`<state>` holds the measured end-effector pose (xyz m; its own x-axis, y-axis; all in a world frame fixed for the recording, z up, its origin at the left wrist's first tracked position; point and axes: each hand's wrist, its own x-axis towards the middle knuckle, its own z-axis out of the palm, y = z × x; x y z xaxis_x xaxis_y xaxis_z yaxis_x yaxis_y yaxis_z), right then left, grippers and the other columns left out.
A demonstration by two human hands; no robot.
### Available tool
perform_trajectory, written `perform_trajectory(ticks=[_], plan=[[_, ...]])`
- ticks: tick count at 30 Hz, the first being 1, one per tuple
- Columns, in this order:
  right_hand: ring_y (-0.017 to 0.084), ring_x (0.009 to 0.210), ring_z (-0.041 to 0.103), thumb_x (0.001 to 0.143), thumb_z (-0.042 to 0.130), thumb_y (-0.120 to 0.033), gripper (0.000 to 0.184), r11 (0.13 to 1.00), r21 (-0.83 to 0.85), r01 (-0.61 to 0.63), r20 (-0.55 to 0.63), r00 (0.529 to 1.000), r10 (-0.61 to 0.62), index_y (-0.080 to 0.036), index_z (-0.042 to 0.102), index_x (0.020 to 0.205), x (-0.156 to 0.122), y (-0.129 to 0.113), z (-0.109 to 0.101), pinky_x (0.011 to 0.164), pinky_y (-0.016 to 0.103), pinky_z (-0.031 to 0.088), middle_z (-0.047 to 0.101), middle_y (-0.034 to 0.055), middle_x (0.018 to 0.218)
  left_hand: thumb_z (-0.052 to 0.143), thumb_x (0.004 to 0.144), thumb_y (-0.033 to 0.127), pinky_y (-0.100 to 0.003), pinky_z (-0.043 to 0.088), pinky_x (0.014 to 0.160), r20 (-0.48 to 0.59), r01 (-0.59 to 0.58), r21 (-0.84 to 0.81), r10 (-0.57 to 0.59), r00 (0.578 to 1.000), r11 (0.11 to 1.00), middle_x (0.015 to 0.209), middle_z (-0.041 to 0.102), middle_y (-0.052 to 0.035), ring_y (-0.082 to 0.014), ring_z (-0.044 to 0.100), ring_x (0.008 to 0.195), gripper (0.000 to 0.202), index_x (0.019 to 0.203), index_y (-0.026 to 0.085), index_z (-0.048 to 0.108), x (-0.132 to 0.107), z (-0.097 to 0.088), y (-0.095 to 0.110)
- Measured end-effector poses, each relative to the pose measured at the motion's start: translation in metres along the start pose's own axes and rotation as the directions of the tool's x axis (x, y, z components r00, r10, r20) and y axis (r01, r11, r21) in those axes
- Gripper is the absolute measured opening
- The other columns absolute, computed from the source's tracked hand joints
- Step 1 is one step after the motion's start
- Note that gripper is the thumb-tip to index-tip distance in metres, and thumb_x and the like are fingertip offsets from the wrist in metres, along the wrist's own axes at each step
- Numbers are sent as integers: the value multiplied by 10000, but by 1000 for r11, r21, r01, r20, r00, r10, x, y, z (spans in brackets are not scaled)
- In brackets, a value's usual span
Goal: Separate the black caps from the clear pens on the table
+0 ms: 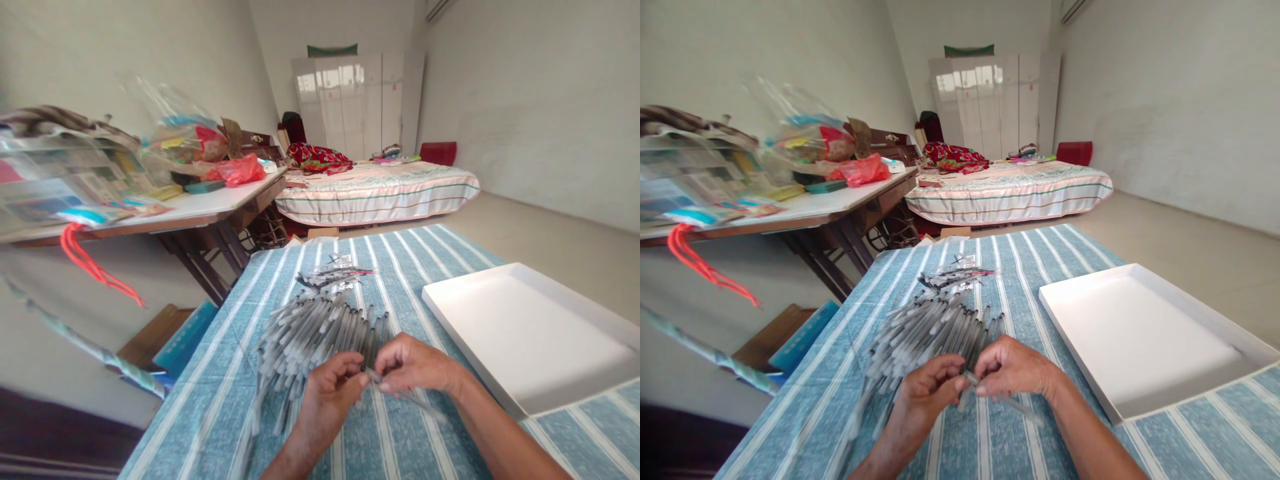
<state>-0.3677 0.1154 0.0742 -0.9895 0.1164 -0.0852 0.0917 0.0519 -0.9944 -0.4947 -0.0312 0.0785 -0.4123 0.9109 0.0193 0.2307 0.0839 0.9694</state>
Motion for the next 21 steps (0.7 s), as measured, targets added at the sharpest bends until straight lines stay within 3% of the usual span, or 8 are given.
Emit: perform_trajectory(ticks=[2,4,9,16,19,21], plan=[[50,397,437,657,691,-293,205,992,107,73,-71,995,-66,-116,615,727,2,0,3,385,147,334,551,-41,505,631,676,328,-216,434,487,37,116,-161,-111,993,980,675,608,-15,-117,520,561,320,930,144,571,0,4,-1],[54,417,453,654,700,-313,225,970,182,162,-192,973,-126,-121,612,732,5,1,7,404,156,360,556,-38,527,658,646,337,-218,442,493,91,187,-203,-172,981,961,665,601,-13,-121,518,581,320,884,137,582,-2,8,3],[53,445,464,607,740,-306,231,932,246,267,-414,898,-148,-135,627,715,14,2,18,422,160,369,565,-36,566,624,677,324,-235,460,575,178,258,-266,-216,960,929,729,618,-26,-149,559,707,225,806,143,587,-12,19,15],[73,441,504,629,724,-321,232,882,368,295,-391,909,-142,-130,613,698,18,3,27,430,183,397,602,-11,579,604,664,372,-213,432,533,-42,221,-101,-226,973,970,613,533,23,-120,505,613,229,625,162,523,-7,19,9],[81,439,519,629,724,-333,242,881,375,290,-369,918,-145,-133,608,701,18,3,29,430,186,400,605,-12,578,572,697,390,-220,439,546,0,238,-143,-240,971,961,675,566,7,-133,532,656,234,669,162,526,-7,18,10],[83,445,521,635,716,-357,259,901,338,273,-351,925,-148,-131,609,700,16,3,26,448,194,411,604,-11,574,561,709,378,-213,420,523,36,249,-162,-247,968,955,622,551,19,-118,522,590,222,683,161,523,-8,18,10]])
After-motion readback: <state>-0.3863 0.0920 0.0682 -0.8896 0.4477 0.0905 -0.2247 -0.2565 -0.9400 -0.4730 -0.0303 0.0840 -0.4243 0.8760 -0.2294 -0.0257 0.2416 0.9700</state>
